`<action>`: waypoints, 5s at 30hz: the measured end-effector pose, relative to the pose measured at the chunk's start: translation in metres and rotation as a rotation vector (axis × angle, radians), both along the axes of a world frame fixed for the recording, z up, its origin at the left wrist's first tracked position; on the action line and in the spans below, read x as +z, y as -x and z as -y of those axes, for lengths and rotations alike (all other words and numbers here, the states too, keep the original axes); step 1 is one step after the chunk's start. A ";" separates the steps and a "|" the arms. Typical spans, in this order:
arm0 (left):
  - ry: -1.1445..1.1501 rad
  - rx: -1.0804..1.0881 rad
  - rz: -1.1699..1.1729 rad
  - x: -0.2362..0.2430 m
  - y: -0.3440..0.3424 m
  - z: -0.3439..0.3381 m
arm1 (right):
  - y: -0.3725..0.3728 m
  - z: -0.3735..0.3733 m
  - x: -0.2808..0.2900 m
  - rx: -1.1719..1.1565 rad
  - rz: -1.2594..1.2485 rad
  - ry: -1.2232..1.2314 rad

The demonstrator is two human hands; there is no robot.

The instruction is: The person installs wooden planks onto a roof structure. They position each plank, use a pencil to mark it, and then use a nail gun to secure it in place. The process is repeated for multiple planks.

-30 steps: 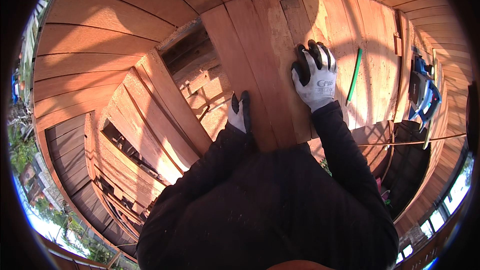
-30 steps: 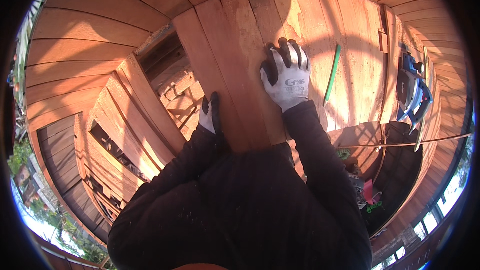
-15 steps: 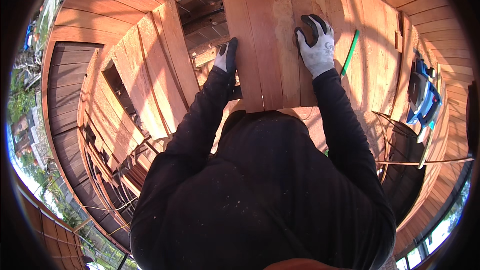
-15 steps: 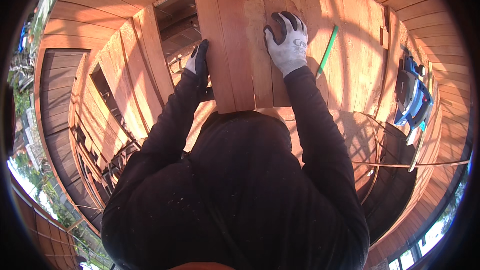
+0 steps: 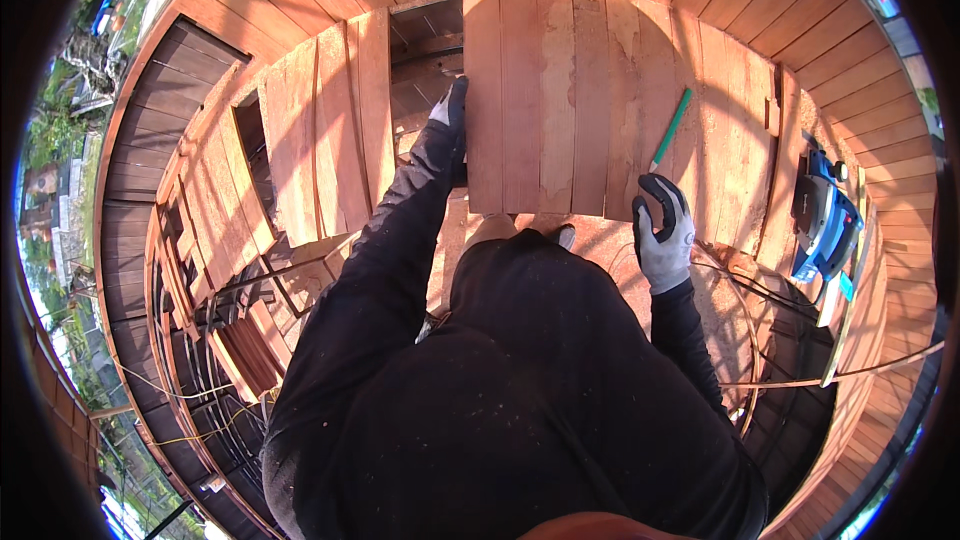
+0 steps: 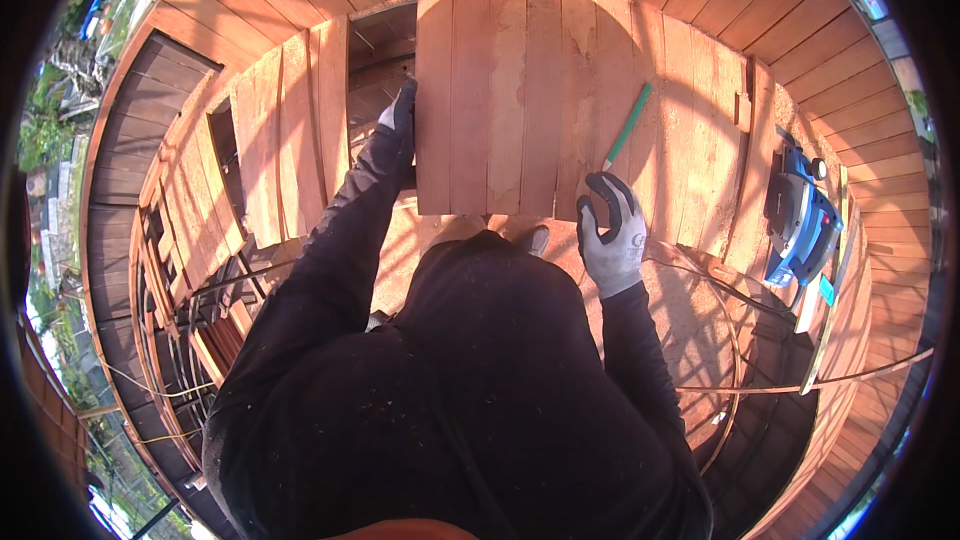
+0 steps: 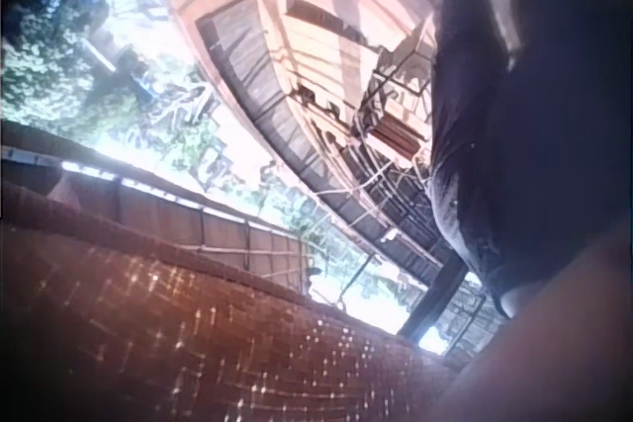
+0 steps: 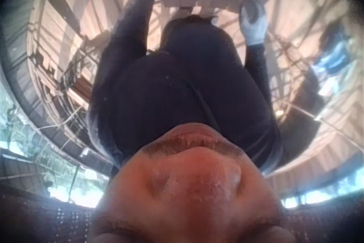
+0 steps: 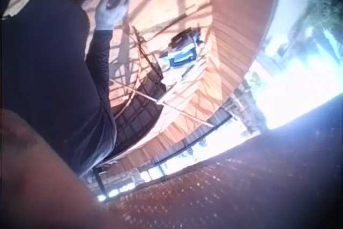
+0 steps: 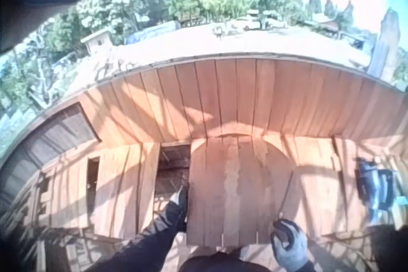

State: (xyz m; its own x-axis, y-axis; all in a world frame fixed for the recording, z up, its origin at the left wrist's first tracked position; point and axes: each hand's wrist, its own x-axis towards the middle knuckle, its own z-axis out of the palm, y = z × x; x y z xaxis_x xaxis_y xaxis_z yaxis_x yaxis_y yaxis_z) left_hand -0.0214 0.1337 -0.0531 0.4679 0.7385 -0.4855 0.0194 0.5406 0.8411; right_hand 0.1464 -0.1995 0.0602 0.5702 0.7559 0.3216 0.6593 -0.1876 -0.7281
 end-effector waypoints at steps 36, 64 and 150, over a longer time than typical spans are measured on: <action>-1.078 -0.155 -0.790 0.046 0.004 0.061 | 0.007 -0.056 -0.014 0.218 0.185 0.097; -0.579 -0.535 -0.873 0.065 0.015 0.058 | -0.148 -0.221 -0.026 -0.221 0.366 0.406; -0.414 -0.146 -0.406 0.045 0.063 -0.030 | 0.000 -0.166 -0.050 -0.209 0.440 0.375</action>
State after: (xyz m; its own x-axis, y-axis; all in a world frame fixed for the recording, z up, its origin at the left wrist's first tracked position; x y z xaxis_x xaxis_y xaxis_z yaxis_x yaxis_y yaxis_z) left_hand -0.0842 0.1637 -0.0083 0.4160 0.8466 -0.3319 0.4329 0.1366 0.8910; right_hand 0.1461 -0.0331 0.0099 0.5927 0.7495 0.2949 0.8048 -0.5359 -0.2553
